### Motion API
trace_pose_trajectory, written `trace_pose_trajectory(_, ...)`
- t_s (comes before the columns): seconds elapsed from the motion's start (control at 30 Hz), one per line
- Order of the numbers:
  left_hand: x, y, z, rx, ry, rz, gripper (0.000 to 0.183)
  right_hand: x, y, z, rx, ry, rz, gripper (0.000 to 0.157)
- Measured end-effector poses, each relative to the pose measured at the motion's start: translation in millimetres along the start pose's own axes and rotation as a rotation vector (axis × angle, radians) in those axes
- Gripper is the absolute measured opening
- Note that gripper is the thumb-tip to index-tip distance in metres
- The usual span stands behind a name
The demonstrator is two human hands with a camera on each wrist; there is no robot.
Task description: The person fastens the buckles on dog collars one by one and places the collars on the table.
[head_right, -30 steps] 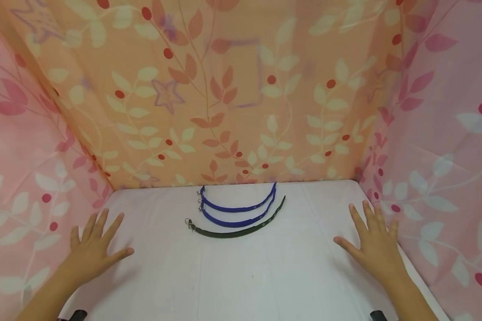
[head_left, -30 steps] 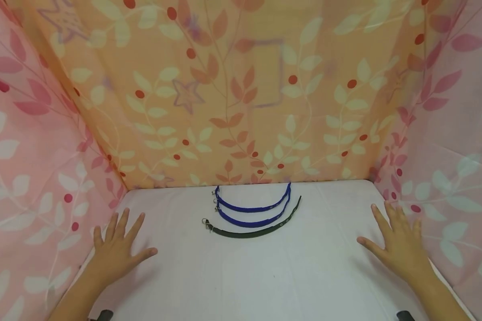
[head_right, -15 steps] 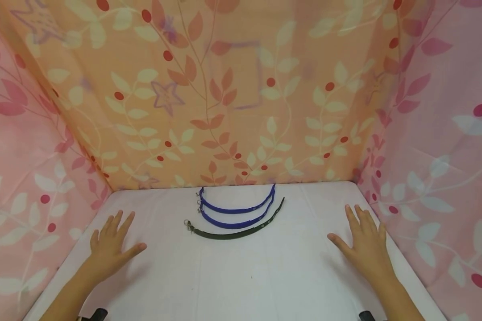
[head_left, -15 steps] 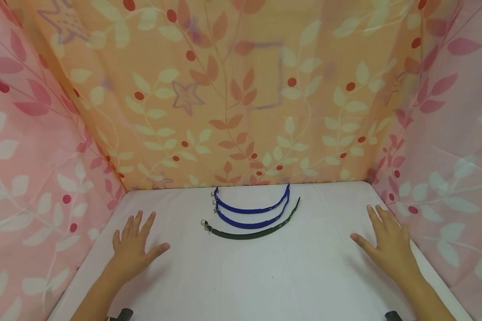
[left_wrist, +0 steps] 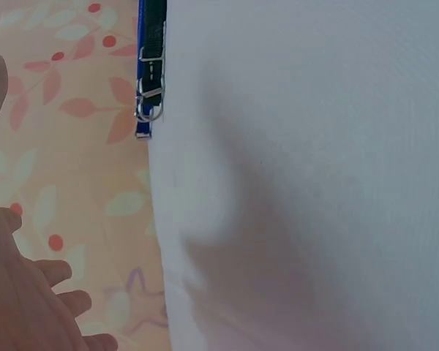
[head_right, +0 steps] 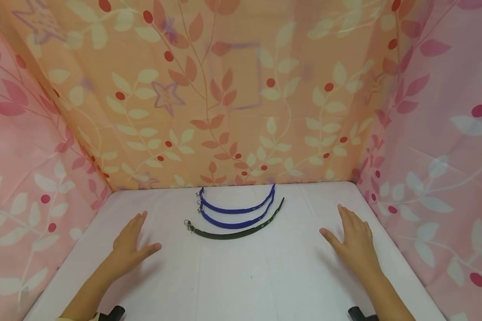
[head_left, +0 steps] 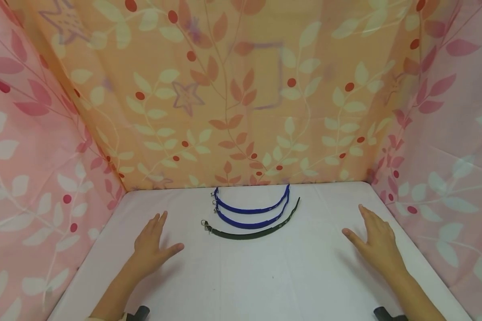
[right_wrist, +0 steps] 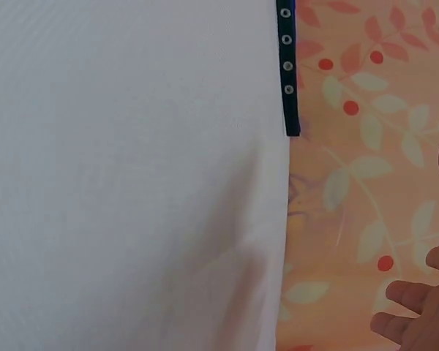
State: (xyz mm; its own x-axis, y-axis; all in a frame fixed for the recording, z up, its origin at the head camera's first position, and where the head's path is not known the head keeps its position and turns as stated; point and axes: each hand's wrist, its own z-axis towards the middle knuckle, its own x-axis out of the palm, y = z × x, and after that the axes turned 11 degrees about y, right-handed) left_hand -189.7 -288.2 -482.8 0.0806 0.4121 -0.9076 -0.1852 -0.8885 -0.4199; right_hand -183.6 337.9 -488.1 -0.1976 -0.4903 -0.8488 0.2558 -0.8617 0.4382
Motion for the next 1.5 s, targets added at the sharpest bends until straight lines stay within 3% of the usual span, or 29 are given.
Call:
trace_pose_trajectory(0.4, 5.0, -10.9, 14.9, -0.002, 0.057, -0.069, 0.118, 6.8, 13, 18, 0.064, 0.007, 0.100, 0.083)
trace_pose_trajectory(0.93, 16.4, -6.1, 40.1, 0.037, 0.157, -0.249, 0.119, 27.7, 28, 50, 0.002, 0.060, 0.116, 0.074)
trace_pose_trajectory(1.17, 23.1, -5.3, 49.4, 0.077, 0.182, -0.275, 0.114, 36.9, 26, 64, 0.003, 0.110, 0.152, 0.071)
trace_pose_trajectory(1.5, 28.4, -9.0, 63.8, 0.108, 0.210, -0.255, 0.100, 51.0, 16, 81, -0.060, 0.170, 0.192, 0.065)
